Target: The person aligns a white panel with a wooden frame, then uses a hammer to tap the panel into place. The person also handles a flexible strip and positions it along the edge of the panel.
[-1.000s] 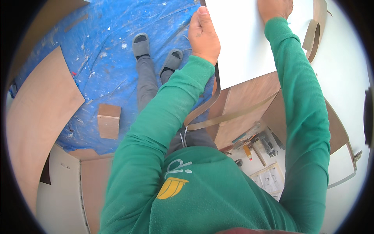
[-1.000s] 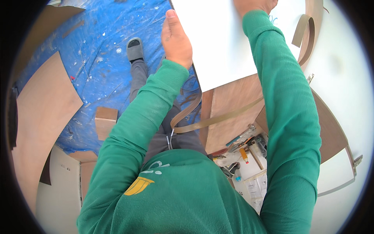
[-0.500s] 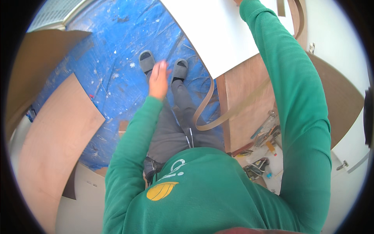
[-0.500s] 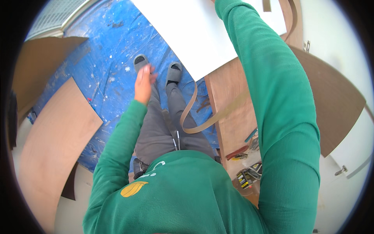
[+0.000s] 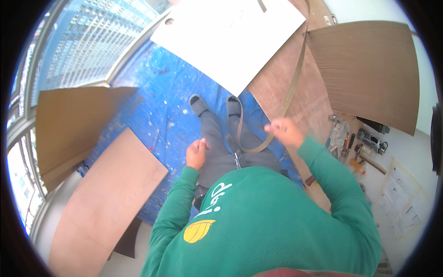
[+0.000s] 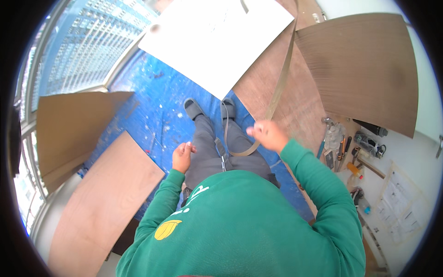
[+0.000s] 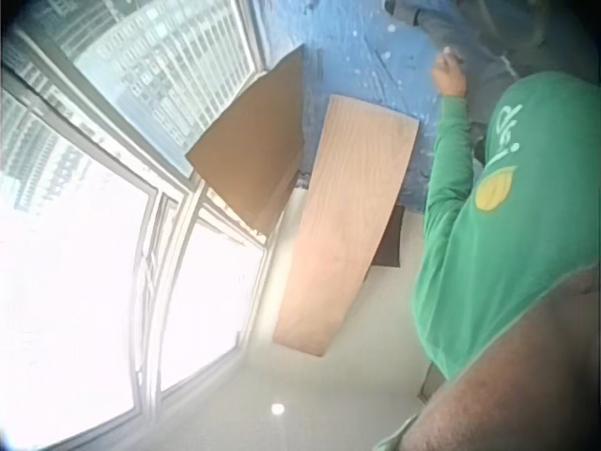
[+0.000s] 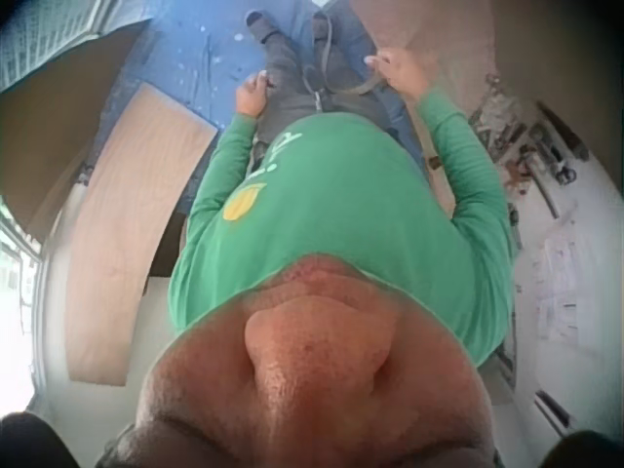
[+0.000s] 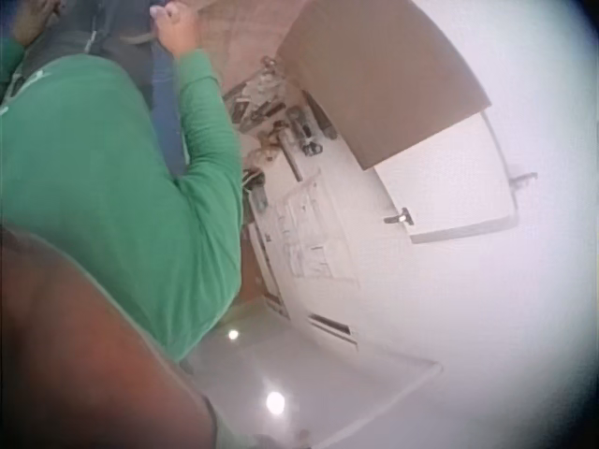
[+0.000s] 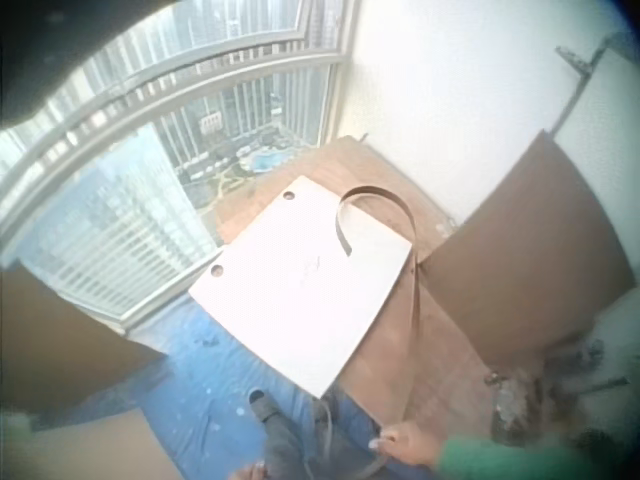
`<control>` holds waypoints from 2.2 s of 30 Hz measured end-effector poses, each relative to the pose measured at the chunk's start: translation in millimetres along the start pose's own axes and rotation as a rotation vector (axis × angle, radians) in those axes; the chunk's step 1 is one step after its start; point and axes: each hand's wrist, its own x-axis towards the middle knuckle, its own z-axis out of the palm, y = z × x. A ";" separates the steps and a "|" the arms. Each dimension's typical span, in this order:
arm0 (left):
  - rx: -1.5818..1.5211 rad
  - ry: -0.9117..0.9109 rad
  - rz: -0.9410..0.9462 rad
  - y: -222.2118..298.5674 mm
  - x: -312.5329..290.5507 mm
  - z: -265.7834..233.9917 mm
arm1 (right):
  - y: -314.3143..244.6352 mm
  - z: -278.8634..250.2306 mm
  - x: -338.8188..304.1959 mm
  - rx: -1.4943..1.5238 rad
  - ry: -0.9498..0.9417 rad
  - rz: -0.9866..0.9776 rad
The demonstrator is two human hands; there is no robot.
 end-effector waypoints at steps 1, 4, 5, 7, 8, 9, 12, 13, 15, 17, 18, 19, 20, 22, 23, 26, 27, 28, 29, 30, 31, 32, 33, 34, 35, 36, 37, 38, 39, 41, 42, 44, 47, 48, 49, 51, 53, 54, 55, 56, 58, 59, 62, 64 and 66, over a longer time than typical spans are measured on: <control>-0.014 -0.012 0.044 12.4 -8.9 -4.1 | 5.4 6.5 -18.5 -0.096 -0.062 0.010; -0.074 -0.081 0.186 48.5 -30.4 -7.5 | 14.8 18.1 -54.7 -0.209 -0.139 0.083; -0.281 -0.156 0.241 56.2 -35.8 -6.9 | 17.7 16.8 -57.0 -0.220 -0.129 0.057; -0.323 -0.293 0.171 84.1 -49.6 -8.3 | 22.9 14.2 -59.8 -0.245 -0.127 0.058; -0.331 -0.352 0.153 105.5 -57.7 -17.7 | 12.1 10.8 -58.6 -0.218 -0.068 0.109; -0.293 -0.488 0.071 124.2 -64.8 -29.1 | -4.4 4.6 -58.9 -0.188 -0.015 0.167; -0.202 -0.885 0.045 150.4 -76.9 -59.2 | -12.9 1.3 -55.8 -0.146 0.164 0.212; -0.163 -0.950 0.027 161.0 -84.2 -69.9 | -9.0 2.6 -59.2 -0.143 0.229 0.211; -0.123 -0.987 0.062 159.6 -80.9 -94.9 | -3.2 15.9 -65.9 -0.148 0.353 0.218; -0.094 -1.012 0.111 149.6 -68.8 -120.8 | 28.6 39.9 -77.8 -0.031 0.452 0.327; -0.089 -1.003 0.137 139.6 -62.4 -134.5 | 47.6 57.1 -86.7 -0.004 0.442 0.366; -0.088 -0.989 0.163 127.4 -59.0 -148.0 | 62.5 76.5 -98.7 0.022 0.429 0.403; -0.035 -0.980 0.172 115.0 -57.4 -162.6 | 68.9 97.8 -111.3 0.051 0.416 0.439; 0.073 -0.945 0.204 101.4 -58.7 -187.3 | 67.5 139.1 -139.1 -0.122 0.404 0.526; 0.056 -0.961 0.153 97.8 -64.6 -197.3 | 65.6 158.1 -151.1 -0.207 0.395 0.568; -0.033 -1.010 0.059 97.6 -89.9 -226.5 | 59.8 204.2 -174.9 -0.184 0.365 0.662; -0.103 -1.024 0.064 100.7 -96.8 -235.0 | 59.7 215.4 -180.5 -0.129 0.376 0.689; -0.172 -1.037 0.068 105.6 -102.6 -243.5 | 60.5 224.9 -185.6 -0.074 0.386 0.715; -0.182 -1.040 0.143 115.9 -103.8 -250.7 | 61.8 229.3 -185.8 -0.018 0.399 0.732; -0.191 -1.045 0.212 128.2 -103.2 -261.9 | 56.3 234.4 -184.7 -0.013 0.404 0.720; -0.201 -1.050 0.280 142.1 -103.0 -271.8 | 51.6 236.3 -182.5 -0.009 0.410 0.708; -0.237 -1.005 0.346 156.6 -104.8 -279.1 | 47.2 236.7 -178.9 -0.004 0.416 0.694; -0.278 -0.968 0.409 171.3 -106.2 -283.3 | 44.1 236.2 -176.5 0.011 0.446 0.660; -0.318 -0.932 0.470 189.2 -109.6 -285.1 | 41.4 234.2 -172.0 0.027 0.476 0.628; -0.284 -0.854 0.559 215.0 -119.6 -291.1 | 33.2 238.3 -169.9 0.048 0.502 0.605; -0.257 -0.785 0.649 243.0 -131.3 -286.3 | 34.5 238.9 -171.5 0.059 0.524 0.575; -0.316 -0.865 0.836 271.7 -142.8 -274.3 | 40.3 234.9 -169.7 0.066 0.547 0.539; -0.386 -0.955 1.015 297.2 -153.9 -263.2 | 44.8 237.0 -166.3 0.030 0.555 0.511; -0.393 -1.041 1.098 318.2 -170.1 -252.4 | 47.5 239.3 -163.3 -0.006 0.563 0.488; -0.399 -1.259 1.153 358.8 -211.0 -228.2 | 46.6 242.3 -161.7 0.017 0.554 0.490; -0.321 -1.372 1.198 379.2 -235.2 -221.0 | 44.1 245.0 -156.4 0.054 0.555 0.504; -0.140 -1.552 1.310 406.8 -272.8 -202.5 | 38.2 238.6 -137.1 0.112 0.538 0.493; 0.033 -1.813 1.386 426.4 -292.4 -153.2 | 81.3 243.9 -154.5 0.159 0.567 0.511; 0.091 -1.873 1.392 431.5 -296.1 -135.4 | 99.7 248.0 -157.7 0.112 0.593 0.505; 0.142 -1.914 1.395 435.7 -297.7 -120.6 | 116.7 248.7 -161.1 0.059 0.615 0.497; 0.230 -1.927 1.394 443.4 -303.9 -103.3 | 127.8 229.5 -154.0 0.067 0.670 0.483; 0.285 -1.929 1.376 450.6 -305.2 -84.0 | 140.1 214.7 -148.9 0.224 0.743 0.512; 0.290 -1.937 1.367 453.1 -302.8 -72.9 | 154.7 207.3 -151.6 0.252 0.818 0.487; 0.288 -1.934 1.351 455.4 -301.1 -64.1 | 169.8 195.7 -150.0 0.282 0.891 0.461; 0.268 -1.930 1.333 456.8 -294.4 -52.6 | 187.6 183.5 -153.2 0.309 0.965 0.449; 0.250 -1.857 1.281 459.7 -285.7 -39.7 | 204.2 140.0 -145.2 0.244 1.126 0.443; 0.259 -1.788 1.260 460.9 -288.0 -39.2 | 208.6 112.2 -131.9 0.242 1.187 0.404; 0.252 -1.450 1.099 438.9 -224.9 -19.0 | 222.6 36.6 -141.2 0.259 1.339 0.513; 0.351 -1.095 0.928 399.9 -163.9 -21.2 | 243.3 -15.6 -145.8 0.195 1.291 0.575; 0.469 -0.796 0.673 347.8 -99.7 -21.4 | 298.1 -62.2 -176.6 0.027 1.439 0.678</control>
